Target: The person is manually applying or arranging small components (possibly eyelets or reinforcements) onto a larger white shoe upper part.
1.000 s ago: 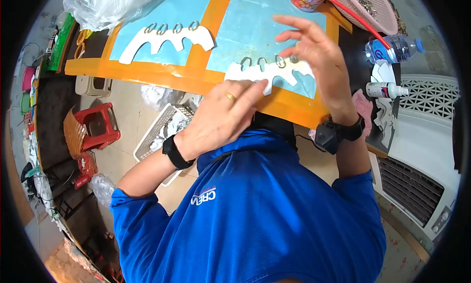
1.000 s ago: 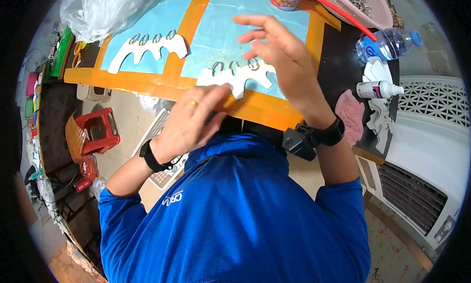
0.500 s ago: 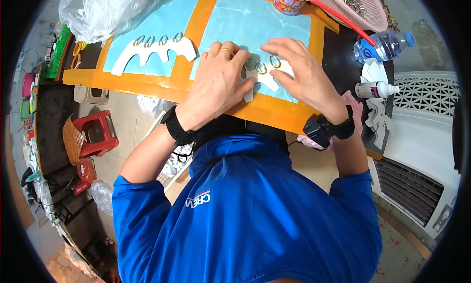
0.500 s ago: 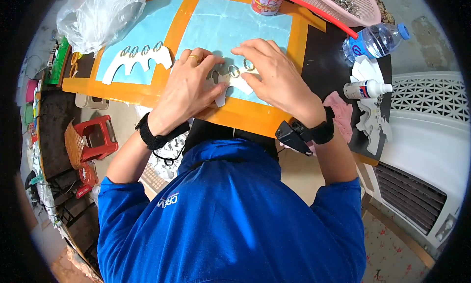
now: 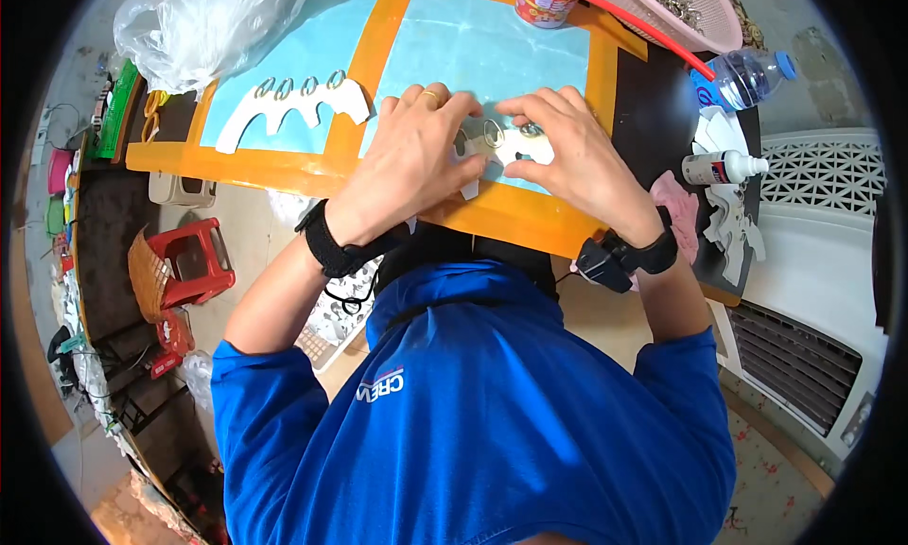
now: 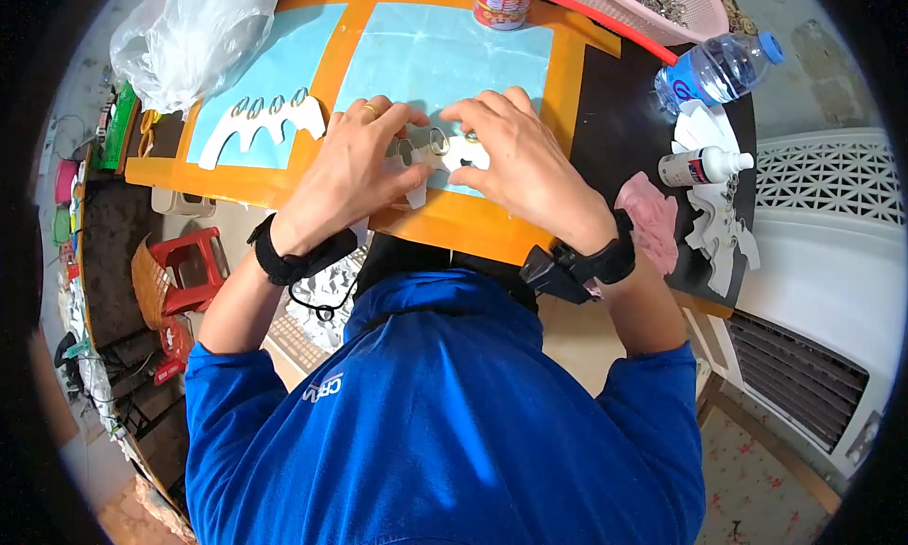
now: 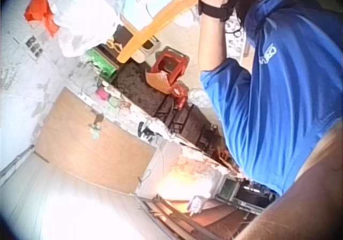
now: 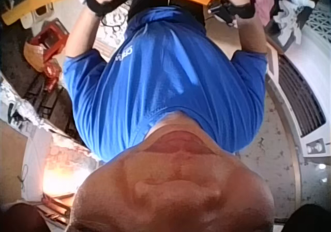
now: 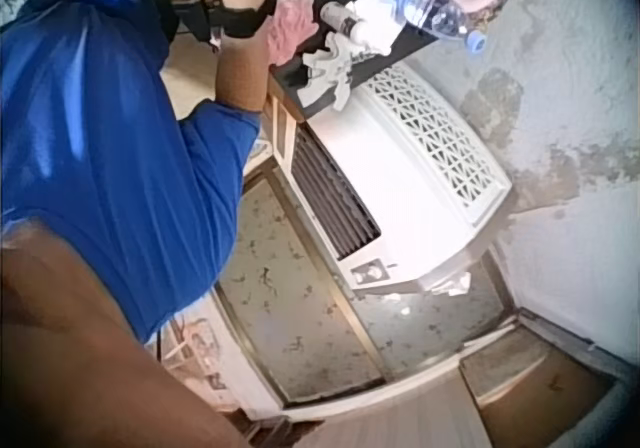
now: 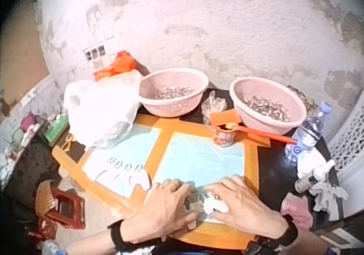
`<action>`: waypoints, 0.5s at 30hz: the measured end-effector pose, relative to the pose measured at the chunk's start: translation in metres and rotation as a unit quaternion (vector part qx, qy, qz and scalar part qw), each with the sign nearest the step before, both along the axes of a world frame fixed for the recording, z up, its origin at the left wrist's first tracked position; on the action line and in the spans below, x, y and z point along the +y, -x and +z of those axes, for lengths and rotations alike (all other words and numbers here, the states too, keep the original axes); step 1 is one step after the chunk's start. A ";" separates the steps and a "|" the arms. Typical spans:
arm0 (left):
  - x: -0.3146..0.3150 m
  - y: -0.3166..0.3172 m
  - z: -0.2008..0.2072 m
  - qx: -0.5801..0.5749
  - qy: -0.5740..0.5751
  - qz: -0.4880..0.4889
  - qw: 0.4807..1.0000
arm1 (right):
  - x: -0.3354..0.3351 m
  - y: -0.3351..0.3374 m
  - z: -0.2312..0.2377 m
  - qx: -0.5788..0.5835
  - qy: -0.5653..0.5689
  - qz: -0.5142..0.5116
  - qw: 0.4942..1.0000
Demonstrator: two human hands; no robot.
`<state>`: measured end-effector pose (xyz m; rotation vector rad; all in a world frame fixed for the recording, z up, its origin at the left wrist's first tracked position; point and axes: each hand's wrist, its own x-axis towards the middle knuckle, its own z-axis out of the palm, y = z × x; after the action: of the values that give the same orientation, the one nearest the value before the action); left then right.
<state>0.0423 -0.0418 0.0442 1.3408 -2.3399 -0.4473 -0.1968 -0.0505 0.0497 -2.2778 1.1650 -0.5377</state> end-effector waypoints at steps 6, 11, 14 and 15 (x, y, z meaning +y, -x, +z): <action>-0.007 -0.001 0.010 0.089 -0.119 -0.026 0.989 | -0.008 0.005 -0.001 -0.075 -0.062 0.017 0.995; -0.008 -0.002 0.016 0.122 -0.165 -0.026 0.978 | -0.019 0.004 -0.008 -0.112 -0.138 -0.041 0.983; -0.007 -0.002 0.010 0.167 -0.154 -0.026 0.973 | -0.026 0.008 -0.014 -0.165 -0.212 0.022 0.963; -0.008 -0.003 0.011 0.167 -0.166 -0.030 0.971 | -0.026 0.006 -0.012 -0.181 -0.252 0.020 0.950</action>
<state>0.0449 -0.0494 0.0556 1.2199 -2.0899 -1.0361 -0.2030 -0.0767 0.0376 -1.6777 0.9382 -0.5396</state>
